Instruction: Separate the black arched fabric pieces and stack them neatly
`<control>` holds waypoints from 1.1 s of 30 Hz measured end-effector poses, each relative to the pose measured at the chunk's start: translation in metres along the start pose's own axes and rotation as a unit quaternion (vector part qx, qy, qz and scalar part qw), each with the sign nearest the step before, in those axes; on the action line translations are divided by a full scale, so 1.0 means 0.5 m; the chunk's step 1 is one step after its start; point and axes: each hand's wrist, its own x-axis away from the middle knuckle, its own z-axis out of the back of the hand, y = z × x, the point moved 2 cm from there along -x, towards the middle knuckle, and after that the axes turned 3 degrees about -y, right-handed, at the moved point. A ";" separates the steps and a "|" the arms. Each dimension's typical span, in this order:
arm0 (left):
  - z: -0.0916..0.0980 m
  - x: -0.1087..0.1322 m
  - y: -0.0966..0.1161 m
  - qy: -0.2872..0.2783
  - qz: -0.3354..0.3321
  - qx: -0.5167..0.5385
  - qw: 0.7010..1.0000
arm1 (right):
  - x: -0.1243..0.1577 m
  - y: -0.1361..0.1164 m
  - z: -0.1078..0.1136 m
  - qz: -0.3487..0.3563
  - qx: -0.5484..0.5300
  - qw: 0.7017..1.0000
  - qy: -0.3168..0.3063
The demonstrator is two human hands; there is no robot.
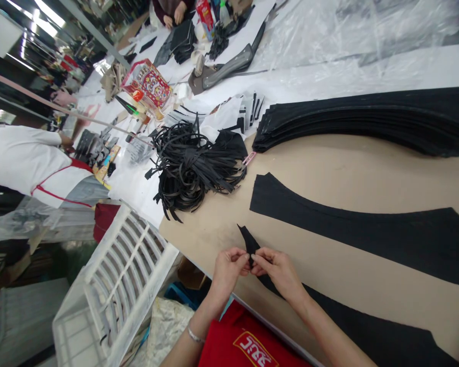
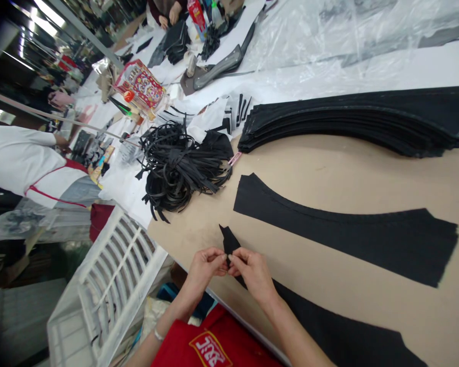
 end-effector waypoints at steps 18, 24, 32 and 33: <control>-0.001 0.001 0.003 -0.024 -0.001 -0.011 1.000 | -0.003 -0.023 0.001 0.018 0.012 0.999 -0.029; -0.010 -0.003 0.007 -0.013 -0.048 -0.042 0.998 | -0.006 -0.027 -0.009 0.054 0.070 0.996 -0.018; 0.023 -0.044 -0.039 0.029 -0.007 -0.071 0.997 | -0.016 0.023 0.018 0.042 -0.002 0.993 0.114; 0.030 -0.049 -0.043 0.038 0.000 -0.081 0.996 | -0.015 0.026 0.021 0.041 -0.013 0.990 0.132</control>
